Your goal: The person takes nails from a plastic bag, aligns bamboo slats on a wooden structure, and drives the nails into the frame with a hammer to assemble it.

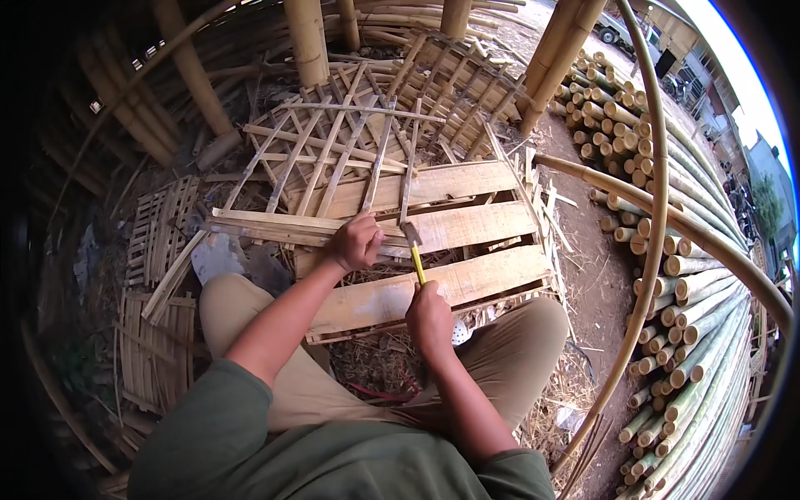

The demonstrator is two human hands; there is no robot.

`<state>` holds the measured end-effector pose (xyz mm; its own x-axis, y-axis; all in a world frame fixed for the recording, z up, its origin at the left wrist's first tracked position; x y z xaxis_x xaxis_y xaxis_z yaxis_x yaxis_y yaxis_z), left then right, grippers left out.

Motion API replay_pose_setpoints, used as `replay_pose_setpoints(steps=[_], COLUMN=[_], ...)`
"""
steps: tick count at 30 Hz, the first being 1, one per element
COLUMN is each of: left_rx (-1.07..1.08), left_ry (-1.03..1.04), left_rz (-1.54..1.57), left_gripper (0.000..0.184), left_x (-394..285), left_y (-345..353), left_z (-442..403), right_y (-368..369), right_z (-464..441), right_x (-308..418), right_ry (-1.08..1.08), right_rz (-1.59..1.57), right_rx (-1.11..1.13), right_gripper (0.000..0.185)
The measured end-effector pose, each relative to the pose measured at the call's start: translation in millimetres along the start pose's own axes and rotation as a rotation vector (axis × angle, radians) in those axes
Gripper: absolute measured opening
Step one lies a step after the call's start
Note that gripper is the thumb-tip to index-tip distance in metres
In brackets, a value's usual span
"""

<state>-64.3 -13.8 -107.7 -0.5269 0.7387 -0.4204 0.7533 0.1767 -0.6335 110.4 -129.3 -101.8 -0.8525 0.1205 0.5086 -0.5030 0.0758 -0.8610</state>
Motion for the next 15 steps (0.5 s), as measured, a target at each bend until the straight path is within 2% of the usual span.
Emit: replay_pose_setpoints(steps=[2,4,5,6,8,9,10,12,15], left_rx=[0.003,-0.078,0.056,0.061,0.187,0.334,0.336,0.485,0.558], left_ry=[-0.018,0.116,0.064,0.070,-0.025,-0.073,-0.062,-0.106,-0.193], left_rz=[-0.034,0.031,-0.022,-0.027,-0.109,-0.116,-0.118,-0.338,-0.219], left_gripper=[0.018,0.010,0.018,0.018,0.050,0.083,0.083,0.089,0.086], left_x=[-1.2,-9.8,-0.6,-7.4,-23.0,-12.9,-11.9,-6.4,-3.7], left_y=[-2.2,-10.3,-6.1,-11.6,-17.5,-6.5,-5.0,2.7,4.5], left_z=[-4.9,-11.0,-8.8,-11.6,-20.2,-15.9,-14.2,-8.9,-11.5], right_y=[21.9,10.7,2.9,-4.3,-10.9,-12.2,-14.7,-17.7,-16.5], right_z=[-0.9,-8.0,-9.6,-11.5,-16.0,-19.0,-21.1,-25.6,-27.5], right_x=[-14.3,-13.3,-12.2,-12.0,-18.4,-20.6,-24.0,-29.6,-40.4], right_ry=[0.005,0.027,0.020,0.045,0.054,0.057,0.078,0.098,0.191], right_rz=[-0.069,-0.126,-0.154,-0.169,-0.223,-0.229,-0.231,-0.237,-0.155], right_rx=[-0.043,-0.073,-0.132,-0.141,-0.234,-0.244,-0.281,-0.326,-0.330], right_gripper=[0.029,0.032,0.034,0.033,0.032,0.032,0.031,0.031,0.030])
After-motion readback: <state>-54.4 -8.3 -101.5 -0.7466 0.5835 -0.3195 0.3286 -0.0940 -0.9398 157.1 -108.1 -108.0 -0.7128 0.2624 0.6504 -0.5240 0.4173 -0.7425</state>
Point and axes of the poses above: each hand's wrist, its own z-axis away from the middle knuckle, its own y-axis out of the palm, x = y × z, the point moved 5 cm from there along -z, towards the middle knuckle, and after that the axes turned 1 degree about z, right-handed, at the moved point
